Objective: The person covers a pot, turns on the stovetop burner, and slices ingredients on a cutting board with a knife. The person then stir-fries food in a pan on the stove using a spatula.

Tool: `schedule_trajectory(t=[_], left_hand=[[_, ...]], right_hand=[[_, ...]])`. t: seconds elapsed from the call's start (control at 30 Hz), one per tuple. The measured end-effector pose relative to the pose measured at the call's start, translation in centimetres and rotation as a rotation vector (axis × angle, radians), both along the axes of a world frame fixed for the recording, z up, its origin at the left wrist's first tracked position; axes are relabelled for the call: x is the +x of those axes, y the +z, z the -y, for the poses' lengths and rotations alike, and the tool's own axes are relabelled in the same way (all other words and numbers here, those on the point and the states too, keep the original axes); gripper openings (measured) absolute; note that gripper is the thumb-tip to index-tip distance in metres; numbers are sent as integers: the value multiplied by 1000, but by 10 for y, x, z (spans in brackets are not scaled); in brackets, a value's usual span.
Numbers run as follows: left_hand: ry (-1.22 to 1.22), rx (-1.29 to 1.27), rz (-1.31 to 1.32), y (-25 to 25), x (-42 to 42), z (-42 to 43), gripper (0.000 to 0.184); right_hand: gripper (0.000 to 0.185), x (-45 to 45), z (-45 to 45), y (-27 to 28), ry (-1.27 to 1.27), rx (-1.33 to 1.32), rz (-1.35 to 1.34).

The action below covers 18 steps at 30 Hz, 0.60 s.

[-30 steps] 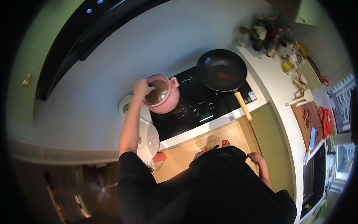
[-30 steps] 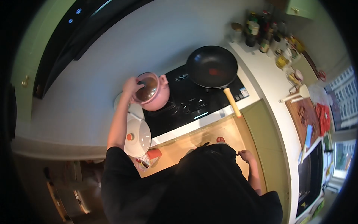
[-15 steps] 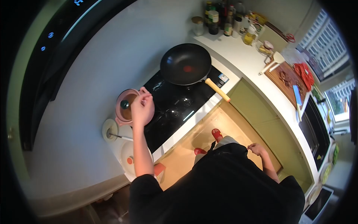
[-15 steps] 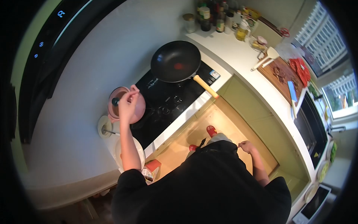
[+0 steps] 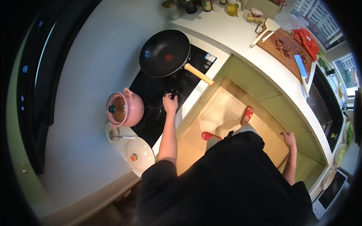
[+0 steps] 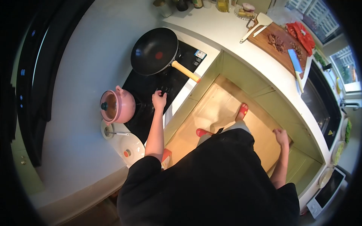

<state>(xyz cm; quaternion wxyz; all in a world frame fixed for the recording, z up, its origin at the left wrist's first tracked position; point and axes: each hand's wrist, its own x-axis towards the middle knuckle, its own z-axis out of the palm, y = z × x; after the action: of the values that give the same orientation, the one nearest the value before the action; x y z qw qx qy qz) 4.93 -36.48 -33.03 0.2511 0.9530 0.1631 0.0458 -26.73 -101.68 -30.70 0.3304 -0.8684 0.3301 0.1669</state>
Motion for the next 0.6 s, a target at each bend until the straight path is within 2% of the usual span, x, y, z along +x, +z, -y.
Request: schedule_trajectory(t=[0.03, 0.13, 0.2, 0.23, 0.27, 0.33, 0.37, 0.4, 0.43, 0.47, 0.53, 0.57, 0.6], left_hand=[[45, 10, -11, -7, 9, 2, 47], [102, 82, -102, -9, 33, 16, 55], [51, 179, -182, -35, 42, 0, 53], [18, 214, -158, -39, 50, -4, 52], [-17, 244, -141, -44, 52, -4, 52], [-16, 399, 1, -51, 51, -5, 49], [21, 365, -35, -57, 52, -15, 46], [-41, 458, -11, -63, 51, -28, 45], [27, 373, -64, -56, 46, -24, 44], [102, 292, -113, -46, 45, -15, 44], [85, 396, -221, -31, 45, -7, 42], [89, 333, -122, -41, 49, -31, 40], [259, 118, -262, -27, 57, -6, 41]], right_hand=[[31, 17, 5, 10, 13, 30, 20], [35, 64, 33, 55, 29, 86, 115], [35, 92, 61, 93, -59, 37, 15], [37, 83, 95, 77, -104, 0, 85], [39, 101, 113, 103, -127, 18, -81], [39, 36, 223, 26, -196, -18, 208], [39, 26, 242, 32, -178, -29, 181], [39, 23, 264, 38, -146, -42, 156], [41, 4, 290, 36, -180, -6, 135], [43, 11, 284, 57, -66, -110, 87], [46, 18, 281, 66, -239, -169, -95], [47, 52, 239, 77, -360, -312, -246], [48, 79, 219, 84, -455, -395, -345]])
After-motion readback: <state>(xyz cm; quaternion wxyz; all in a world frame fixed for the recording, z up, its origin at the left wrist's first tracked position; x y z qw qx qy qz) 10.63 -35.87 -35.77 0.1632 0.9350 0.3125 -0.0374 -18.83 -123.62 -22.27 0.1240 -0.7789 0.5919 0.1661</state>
